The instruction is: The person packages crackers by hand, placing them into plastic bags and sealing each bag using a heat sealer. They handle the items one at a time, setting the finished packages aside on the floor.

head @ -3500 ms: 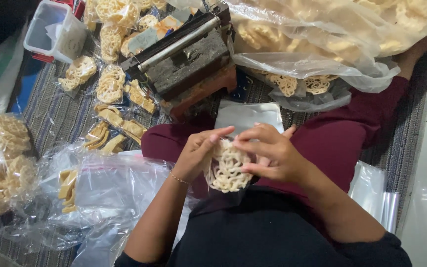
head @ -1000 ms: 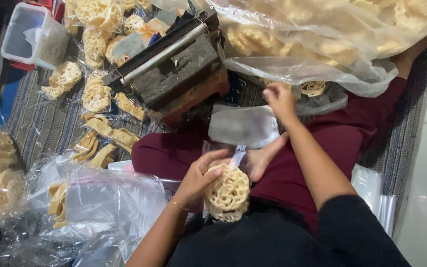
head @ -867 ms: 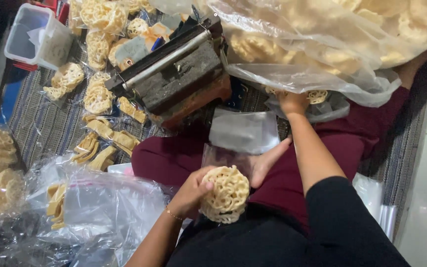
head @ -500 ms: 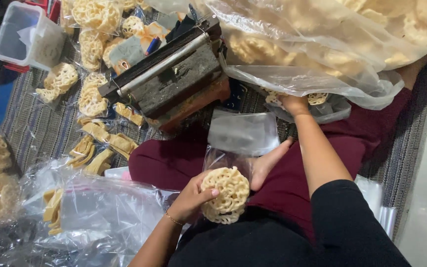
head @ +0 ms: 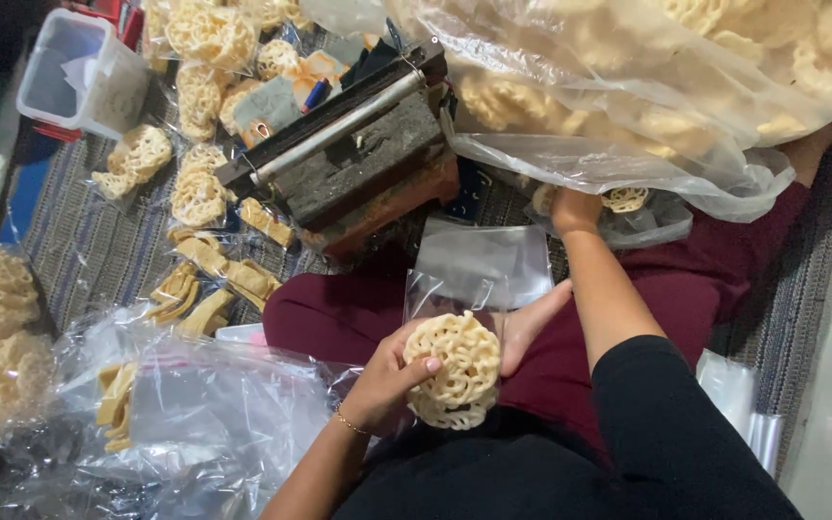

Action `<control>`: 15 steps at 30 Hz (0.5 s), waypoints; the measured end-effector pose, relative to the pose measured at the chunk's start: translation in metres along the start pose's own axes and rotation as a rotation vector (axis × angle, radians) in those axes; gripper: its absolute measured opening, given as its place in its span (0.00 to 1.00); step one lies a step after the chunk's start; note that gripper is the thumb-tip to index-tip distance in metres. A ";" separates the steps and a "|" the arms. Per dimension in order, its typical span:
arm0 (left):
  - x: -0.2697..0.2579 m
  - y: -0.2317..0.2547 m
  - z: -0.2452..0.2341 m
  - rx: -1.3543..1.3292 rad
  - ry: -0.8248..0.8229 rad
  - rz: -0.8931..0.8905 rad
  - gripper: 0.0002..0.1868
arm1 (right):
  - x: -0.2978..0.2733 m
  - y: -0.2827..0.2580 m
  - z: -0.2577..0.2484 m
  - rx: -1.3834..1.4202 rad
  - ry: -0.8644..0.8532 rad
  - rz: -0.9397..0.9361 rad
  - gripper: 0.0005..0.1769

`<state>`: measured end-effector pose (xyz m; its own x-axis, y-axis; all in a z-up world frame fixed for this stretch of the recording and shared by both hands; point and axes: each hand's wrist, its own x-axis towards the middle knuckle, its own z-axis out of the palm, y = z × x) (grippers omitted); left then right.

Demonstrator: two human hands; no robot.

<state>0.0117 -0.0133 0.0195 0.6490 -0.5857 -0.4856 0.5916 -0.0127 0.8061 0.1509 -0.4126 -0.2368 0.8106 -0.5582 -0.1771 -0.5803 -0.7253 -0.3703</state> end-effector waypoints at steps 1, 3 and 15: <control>-0.003 0.005 0.001 0.004 0.000 0.008 0.37 | -0.002 0.003 0.000 0.004 0.007 -0.004 0.11; -0.008 0.014 0.006 -0.106 0.048 -0.021 0.38 | -0.002 0.010 -0.002 -0.170 -0.055 -0.022 0.14; 0.015 0.024 0.002 0.528 0.199 0.413 0.33 | -0.160 -0.086 -0.179 1.566 -0.273 -0.314 0.19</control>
<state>0.0349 -0.0238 0.0316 0.8760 -0.4683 -0.1158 -0.0014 -0.2426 0.9701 0.0568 -0.3332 -0.0130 0.9639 -0.2663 -0.0042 0.1079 0.4049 -0.9080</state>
